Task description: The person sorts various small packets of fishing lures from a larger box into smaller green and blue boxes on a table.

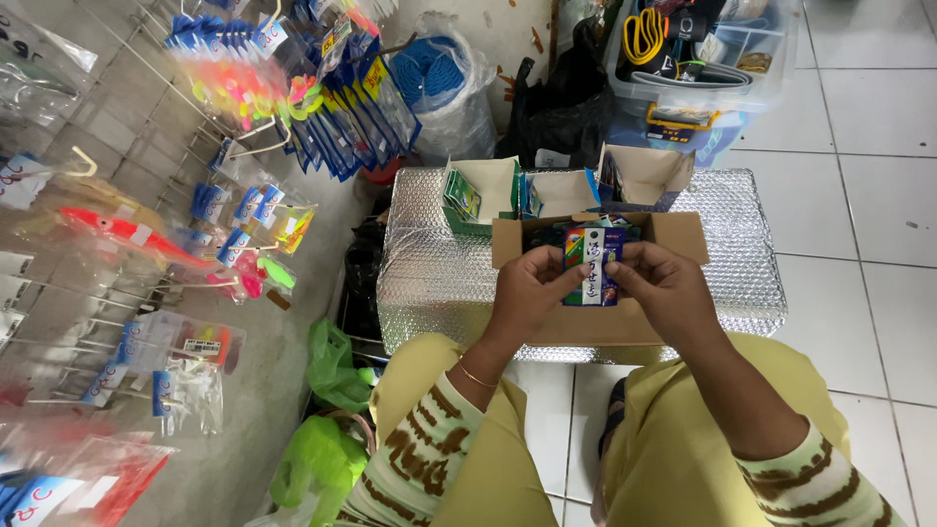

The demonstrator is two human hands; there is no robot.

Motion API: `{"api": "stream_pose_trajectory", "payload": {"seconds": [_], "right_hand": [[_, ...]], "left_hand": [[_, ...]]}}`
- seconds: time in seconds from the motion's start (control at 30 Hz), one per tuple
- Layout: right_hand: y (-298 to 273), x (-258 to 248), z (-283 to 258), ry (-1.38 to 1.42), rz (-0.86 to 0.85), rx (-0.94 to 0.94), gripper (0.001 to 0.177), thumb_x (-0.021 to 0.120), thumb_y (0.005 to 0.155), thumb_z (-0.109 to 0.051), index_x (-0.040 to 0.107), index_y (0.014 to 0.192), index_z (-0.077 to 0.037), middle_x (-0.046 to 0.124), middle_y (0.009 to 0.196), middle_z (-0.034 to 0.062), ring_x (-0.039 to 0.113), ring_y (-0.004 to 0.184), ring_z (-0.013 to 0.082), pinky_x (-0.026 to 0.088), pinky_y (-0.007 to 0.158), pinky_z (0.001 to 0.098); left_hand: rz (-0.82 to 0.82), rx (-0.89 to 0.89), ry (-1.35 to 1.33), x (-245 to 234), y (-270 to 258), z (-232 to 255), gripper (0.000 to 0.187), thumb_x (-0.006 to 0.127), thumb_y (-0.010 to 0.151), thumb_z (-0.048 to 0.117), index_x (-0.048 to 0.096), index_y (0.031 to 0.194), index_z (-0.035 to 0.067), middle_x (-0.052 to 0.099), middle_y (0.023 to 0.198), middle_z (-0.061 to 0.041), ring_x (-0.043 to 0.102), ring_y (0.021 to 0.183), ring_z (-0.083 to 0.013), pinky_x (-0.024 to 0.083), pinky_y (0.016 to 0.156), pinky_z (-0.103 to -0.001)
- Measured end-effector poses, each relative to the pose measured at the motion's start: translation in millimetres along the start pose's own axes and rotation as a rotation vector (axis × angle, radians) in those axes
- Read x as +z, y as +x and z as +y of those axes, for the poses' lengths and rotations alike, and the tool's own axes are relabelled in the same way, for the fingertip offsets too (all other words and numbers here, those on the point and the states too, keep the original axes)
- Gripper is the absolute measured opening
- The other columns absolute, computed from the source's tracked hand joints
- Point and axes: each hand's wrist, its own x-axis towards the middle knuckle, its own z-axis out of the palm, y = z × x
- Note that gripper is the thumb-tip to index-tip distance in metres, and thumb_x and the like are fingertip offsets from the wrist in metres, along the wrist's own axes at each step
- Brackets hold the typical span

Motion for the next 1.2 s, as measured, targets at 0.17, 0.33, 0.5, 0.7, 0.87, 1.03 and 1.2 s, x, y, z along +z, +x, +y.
{"api": "stream_pose_trajectory", "payload": {"seconds": [0.17,0.33,0.5,0.7,0.87,1.03,1.2], "right_hand": [[6,6,-16,-0.003,-0.011,-0.027,0.021,0.073,0.096,-0.006,0.07,0.115,0.004,0.068,0.082,0.0103,0.068,0.075,0.0149,0.063,0.071,0.0336],[47,-4,-20,-0.023,-0.086,-0.065,0.017,0.079,0.091,-0.007,0.072,0.105,0.0,0.065,0.081,0.0042,0.066,0.078,0.0117,0.061,0.075,0.0309],[127,-52,-8,-0.244,-0.034,-0.13,0.013,0.074,0.1,-0.013,0.069,0.105,-0.003,0.066,0.085,0.0082,0.062,0.081,0.0168,0.057,0.082,0.0361],[210,-76,13,-0.834,0.143,-0.145,0.021,0.076,0.092,-0.02,0.077,0.113,-0.015,0.076,0.103,0.013,0.07,0.104,0.0404,0.053,0.092,0.0527],[238,-89,62,-0.979,0.107,-0.093,0.023,0.073,0.089,-0.019,0.077,0.11,-0.023,0.077,0.1,0.0051,0.072,0.104,0.0352,0.054,0.093,0.048],[242,-88,85,-1.165,-0.006,-0.004,0.026,0.066,0.092,-0.018,0.076,0.115,-0.02,0.079,0.104,0.0158,0.07,0.109,0.0434,0.054,0.099,0.0539],[249,-86,86,-1.243,-0.067,0.059,0.031,0.065,0.087,-0.01,0.077,0.113,-0.022,0.079,0.102,0.0146,0.072,0.109,0.0436,0.055,0.097,0.0556]], "left_hand": [[0.04,-0.036,0.009,0,-3,5,0.027,0.088,0.082,0.026,0.073,0.094,0.008,0.069,0.08,0.0,0.064,0.071,-0.0036,0.054,0.057,-0.017],[0.042,-0.019,0.052,-5,2,3,0.031,0.088,0.085,0.028,0.074,0.103,0.007,0.071,0.087,-0.005,0.066,0.077,-0.0077,0.057,0.062,-0.022],[0.112,-0.048,0.06,-11,0,25,0.034,0.07,0.098,0.029,0.066,0.125,0.009,0.071,0.115,-0.016,0.07,0.106,-0.0278,0.06,0.084,-0.037],[0.111,-0.079,-0.038,-15,-1,22,0.025,0.062,0.101,0.022,0.066,0.121,0.007,0.071,0.109,-0.01,0.066,0.1,-0.0158,0.053,0.081,-0.025],[0.075,-0.123,-0.027,-15,-3,28,0.025,0.063,0.1,0.022,0.066,0.121,0.009,0.071,0.109,-0.009,0.067,0.102,-0.017,0.053,0.083,-0.027],[0.041,-0.16,-0.039,-13,-5,34,0.022,0.063,0.101,0.021,0.067,0.118,0.008,0.07,0.105,-0.011,0.067,0.1,-0.0189,0.053,0.084,-0.028],[0.001,-0.122,-0.069,-9,-6,30,0.024,0.065,0.1,0.021,0.067,0.119,0.007,0.07,0.105,-0.012,0.067,0.101,-0.0201,0.053,0.085,-0.031]]}}
